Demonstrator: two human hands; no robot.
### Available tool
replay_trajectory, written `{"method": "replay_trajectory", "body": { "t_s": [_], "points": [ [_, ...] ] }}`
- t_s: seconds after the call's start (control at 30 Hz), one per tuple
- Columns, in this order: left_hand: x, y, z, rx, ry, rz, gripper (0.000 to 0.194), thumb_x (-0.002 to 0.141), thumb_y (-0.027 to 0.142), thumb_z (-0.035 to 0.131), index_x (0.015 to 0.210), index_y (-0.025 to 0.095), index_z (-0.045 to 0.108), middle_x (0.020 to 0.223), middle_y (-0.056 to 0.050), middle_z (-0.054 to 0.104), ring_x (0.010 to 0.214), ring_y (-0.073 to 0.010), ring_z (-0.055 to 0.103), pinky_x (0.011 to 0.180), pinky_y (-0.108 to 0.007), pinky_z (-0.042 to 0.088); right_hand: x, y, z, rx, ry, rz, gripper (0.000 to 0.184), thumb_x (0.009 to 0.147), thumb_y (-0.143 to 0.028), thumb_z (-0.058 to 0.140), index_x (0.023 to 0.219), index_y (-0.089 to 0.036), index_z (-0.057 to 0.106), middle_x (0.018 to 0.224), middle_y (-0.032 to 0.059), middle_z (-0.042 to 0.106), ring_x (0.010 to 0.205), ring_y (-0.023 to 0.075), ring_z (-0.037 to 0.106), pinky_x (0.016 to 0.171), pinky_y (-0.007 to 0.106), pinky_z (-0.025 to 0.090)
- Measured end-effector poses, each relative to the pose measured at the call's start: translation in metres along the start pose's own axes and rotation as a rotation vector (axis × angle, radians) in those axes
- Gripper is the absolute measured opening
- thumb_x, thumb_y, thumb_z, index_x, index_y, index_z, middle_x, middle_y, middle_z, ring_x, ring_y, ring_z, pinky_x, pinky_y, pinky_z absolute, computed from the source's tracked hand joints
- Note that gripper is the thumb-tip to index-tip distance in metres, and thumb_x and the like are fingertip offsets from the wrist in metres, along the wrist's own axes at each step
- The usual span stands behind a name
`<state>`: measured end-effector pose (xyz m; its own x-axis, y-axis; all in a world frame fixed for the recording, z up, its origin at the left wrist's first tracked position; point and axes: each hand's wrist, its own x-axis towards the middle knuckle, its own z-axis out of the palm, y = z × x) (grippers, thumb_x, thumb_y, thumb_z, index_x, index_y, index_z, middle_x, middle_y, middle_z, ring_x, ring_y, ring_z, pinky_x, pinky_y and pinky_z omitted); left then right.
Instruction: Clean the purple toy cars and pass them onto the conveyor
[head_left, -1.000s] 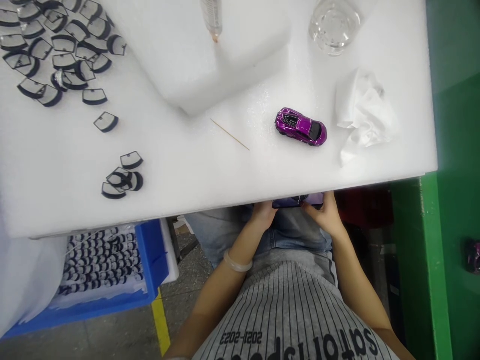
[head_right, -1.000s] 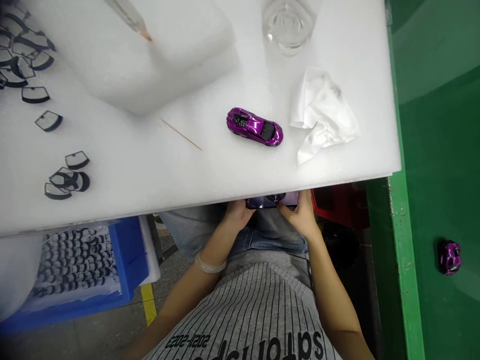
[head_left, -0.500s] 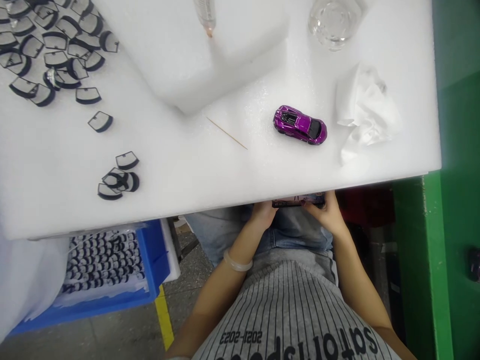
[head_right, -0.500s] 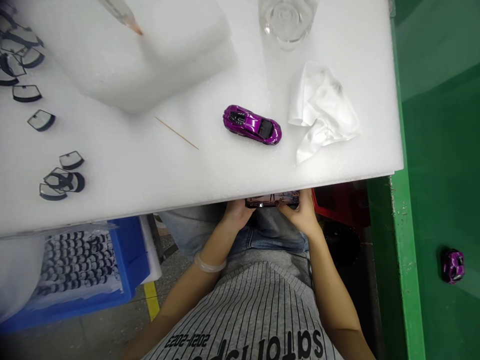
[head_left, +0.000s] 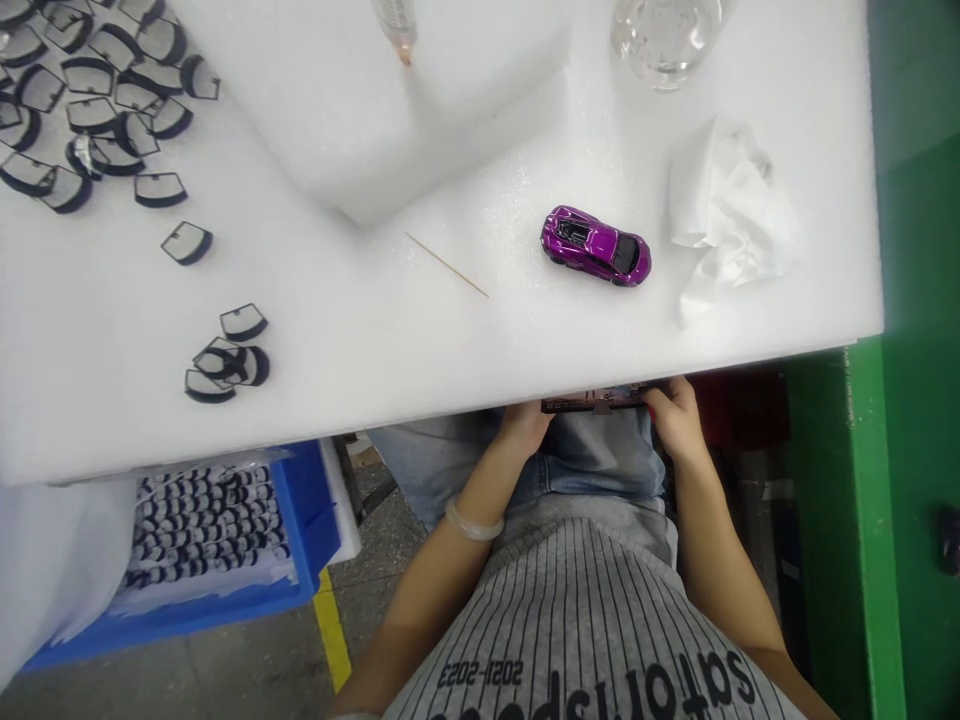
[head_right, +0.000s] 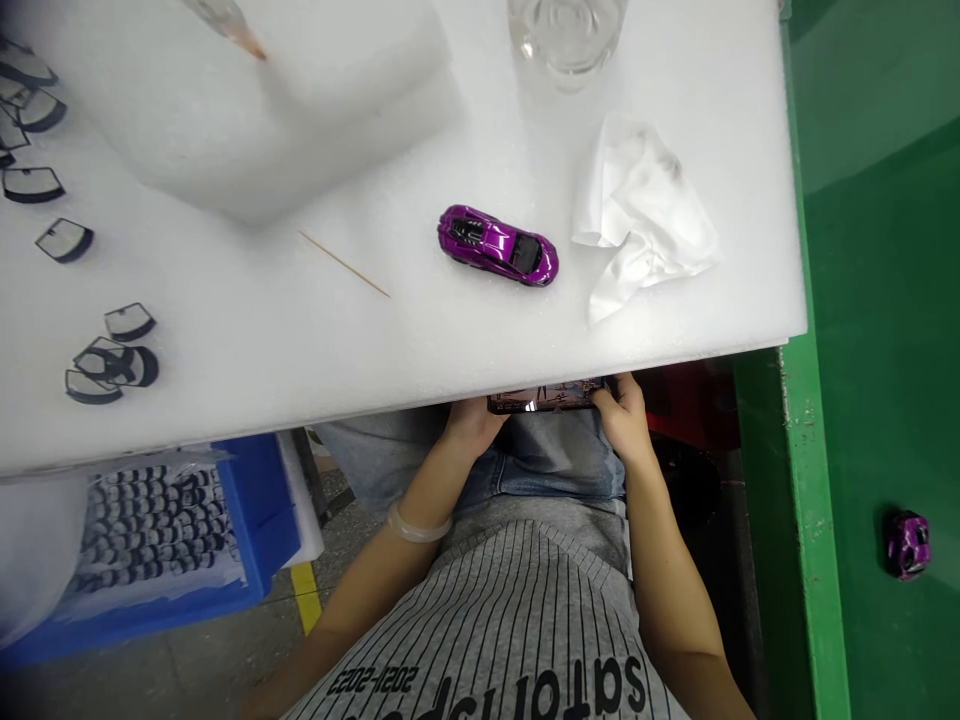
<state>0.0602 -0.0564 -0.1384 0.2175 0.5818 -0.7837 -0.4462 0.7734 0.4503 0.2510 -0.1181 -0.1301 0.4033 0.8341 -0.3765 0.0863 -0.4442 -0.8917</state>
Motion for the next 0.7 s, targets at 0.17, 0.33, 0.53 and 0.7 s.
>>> {"method": "replay_trajectory", "body": {
  "t_s": [0.17, 0.33, 0.53, 0.7],
  "points": [
    [0.002, -0.001, -0.002, 0.000, 0.002, 0.000, 0.016, 0.087, 0.028, 0.060, 0.101, 0.022, 0.064, 0.115, -0.005, 0.071, 0.117, -0.0244, 0.061, 0.109, -0.043, 0.047, 0.003, -0.003, 0.002, 0.015, 0.029, 0.023, 0.020, 0.070, -0.028, 0.060, 0.087, -0.019, 0.065, 0.088, 0.0043, 0.069, 0.095, 0.0262, 0.063, 0.092, 0.043, 0.050],
    [0.002, -0.001, -0.002, 0.004, -0.003, -0.001, 0.015, 0.087, 0.029, 0.059, 0.101, 0.023, 0.064, 0.116, -0.006, 0.071, 0.120, -0.0251, 0.060, 0.109, -0.045, 0.046, 0.003, -0.008, 0.006, 0.006, 0.037, 0.031, 0.026, 0.073, -0.035, 0.066, 0.092, -0.019, 0.066, 0.097, 0.0064, 0.071, 0.099, 0.0267, 0.062, 0.093, 0.044, 0.049],
    [0.001, -0.001, -0.001, 0.013, -0.008, 0.008, 0.014, 0.090, 0.029, 0.056, 0.099, 0.023, 0.064, 0.117, -0.006, 0.070, 0.125, -0.0256, 0.057, 0.109, -0.045, 0.047, 0.005, -0.013, 0.004, 0.005, 0.055, 0.046, 0.017, 0.072, -0.036, 0.061, 0.073, -0.020, 0.061, 0.079, 0.0033, 0.067, 0.083, 0.0224, 0.060, 0.080, 0.038, 0.051],
    [0.001, -0.001, 0.000, 0.024, -0.015, 0.013, 0.014, 0.090, 0.030, 0.057, 0.101, 0.023, 0.065, 0.119, -0.005, 0.069, 0.125, -0.0251, 0.057, 0.107, -0.044, 0.048, 0.007, -0.010, 0.001, -0.007, 0.055, 0.060, 0.015, 0.070, -0.032, 0.062, 0.064, -0.019, 0.057, 0.069, 0.0009, 0.062, 0.072, 0.0185, 0.055, 0.069, 0.032, 0.048]
  ]
}}
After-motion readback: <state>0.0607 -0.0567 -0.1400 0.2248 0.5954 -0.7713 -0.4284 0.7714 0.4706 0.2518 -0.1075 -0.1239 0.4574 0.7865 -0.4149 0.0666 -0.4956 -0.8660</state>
